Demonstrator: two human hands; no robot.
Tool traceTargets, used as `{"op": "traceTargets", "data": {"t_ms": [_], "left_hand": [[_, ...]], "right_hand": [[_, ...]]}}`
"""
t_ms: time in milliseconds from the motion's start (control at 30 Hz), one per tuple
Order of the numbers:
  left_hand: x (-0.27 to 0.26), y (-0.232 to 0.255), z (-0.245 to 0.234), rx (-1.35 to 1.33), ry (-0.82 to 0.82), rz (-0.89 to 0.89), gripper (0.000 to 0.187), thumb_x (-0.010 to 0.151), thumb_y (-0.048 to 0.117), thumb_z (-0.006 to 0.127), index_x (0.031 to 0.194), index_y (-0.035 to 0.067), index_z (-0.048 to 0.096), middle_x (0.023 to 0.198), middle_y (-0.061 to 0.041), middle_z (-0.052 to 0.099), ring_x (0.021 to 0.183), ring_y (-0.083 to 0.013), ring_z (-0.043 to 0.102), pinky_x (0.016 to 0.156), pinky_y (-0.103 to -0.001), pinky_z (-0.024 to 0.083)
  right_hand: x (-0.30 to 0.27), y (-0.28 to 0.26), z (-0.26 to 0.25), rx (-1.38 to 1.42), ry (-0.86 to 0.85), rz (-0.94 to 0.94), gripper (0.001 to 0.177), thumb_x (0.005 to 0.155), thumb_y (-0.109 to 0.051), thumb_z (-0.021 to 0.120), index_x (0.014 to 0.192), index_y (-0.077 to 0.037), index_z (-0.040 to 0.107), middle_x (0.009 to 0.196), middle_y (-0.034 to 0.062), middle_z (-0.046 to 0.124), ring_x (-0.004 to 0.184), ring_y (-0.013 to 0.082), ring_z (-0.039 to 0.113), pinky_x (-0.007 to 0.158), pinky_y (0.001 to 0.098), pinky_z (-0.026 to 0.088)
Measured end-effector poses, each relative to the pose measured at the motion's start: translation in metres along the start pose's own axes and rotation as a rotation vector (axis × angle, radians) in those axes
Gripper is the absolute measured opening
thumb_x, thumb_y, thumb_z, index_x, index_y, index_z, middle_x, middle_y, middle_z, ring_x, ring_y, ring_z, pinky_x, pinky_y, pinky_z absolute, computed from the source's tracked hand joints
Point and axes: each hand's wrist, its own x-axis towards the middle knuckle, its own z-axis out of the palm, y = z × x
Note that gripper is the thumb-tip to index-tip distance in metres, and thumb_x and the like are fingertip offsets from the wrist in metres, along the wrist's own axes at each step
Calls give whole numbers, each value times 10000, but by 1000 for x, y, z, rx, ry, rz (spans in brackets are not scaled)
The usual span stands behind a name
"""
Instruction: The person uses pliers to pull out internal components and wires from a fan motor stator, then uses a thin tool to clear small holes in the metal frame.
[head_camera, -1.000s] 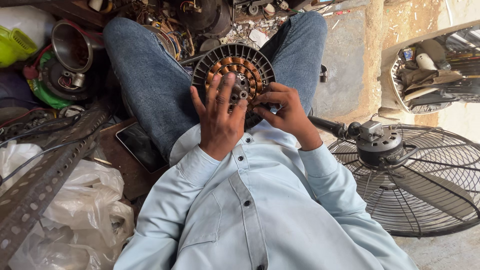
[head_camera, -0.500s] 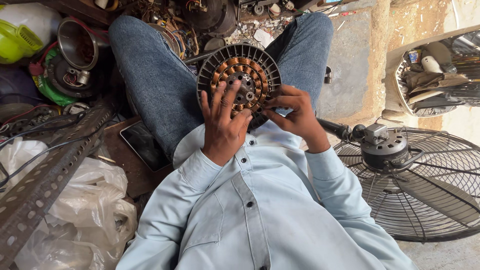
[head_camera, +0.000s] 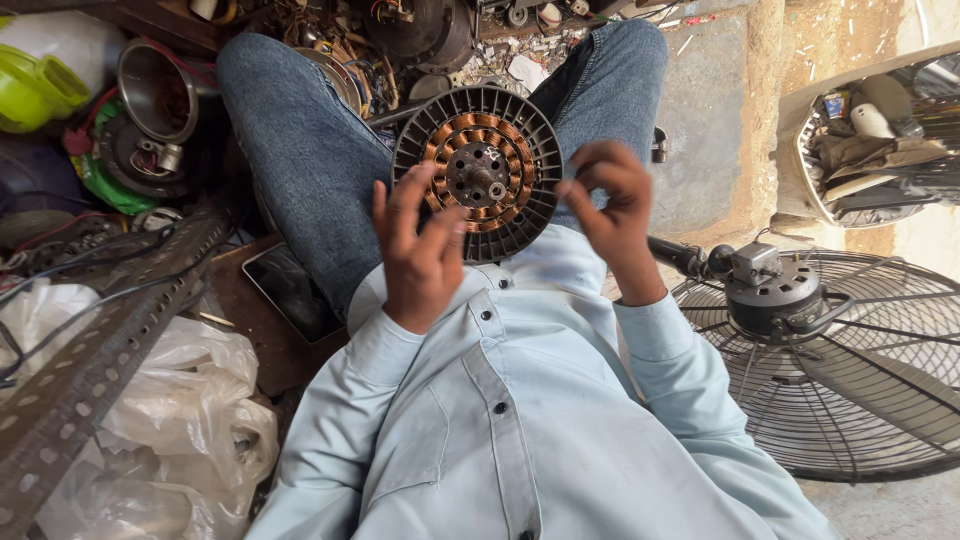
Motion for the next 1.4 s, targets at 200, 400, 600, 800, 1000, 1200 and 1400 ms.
{"op": "traceTargets", "data": {"t_ms": [200,400,600,800,1000,1200,1400], "left_hand": [[34,-10,-24,-259,11,61,379,1075,300,634,1341,30,621,1308,-116,698,1265,-302,673,1191,-550,438],[55,-5,0,-275,-92,217,377,1038,384,671,1279,94,670,1177,-99,761,1138,-261,742,1138,-511,501],[49,-11,-4,-343,90,162,463,1032,436,649,1319,72,635,1248,-128,731,1209,-296,711,1126,-499,518],[41,-15,-25,-264,37,127,587,1063,482,641,1428,32,549,1340,-152,673,1283,-361,649,1138,-486,518],[27,-22,-23,-194,166,-30,593,1086,499,539,1483,58,522,1430,-156,616,1326,-324,588,1151,-461,477],[13,-51,-45,-273,183,-40,559,1133,424,502,1516,22,437,1452,-190,602,1304,-292,608,1125,-404,507],[11,-58,-66,-319,214,-85,606,1167,457,487,1540,-8,380,1463,-184,593,1313,-265,617,1142,-355,505]], "right_hand": [[-19,37,-8,-139,175,-10,178,969,-23,816,934,-83,651,1438,61,618,1193,186,688,967,316,576],[1,5,-6,-231,190,-20,595,833,-28,824,1371,-10,570,1565,226,401,1342,290,560,929,337,558],[-1,15,-26,215,249,308,160,1030,-104,701,1127,22,718,1086,108,758,967,168,716,829,270,555],[-13,33,-49,229,257,327,263,1081,-221,651,1033,26,725,1027,106,752,903,157,720,760,290,576],[-27,11,-57,52,26,623,389,1114,-299,554,1054,27,758,849,87,721,766,115,678,697,260,550],[-35,-1,-66,-125,-273,900,494,1111,-320,541,936,61,803,717,149,718,616,147,615,589,295,506],[-45,39,-58,122,249,776,424,1097,-314,552,968,36,755,806,149,708,717,177,624,678,309,514]]}}
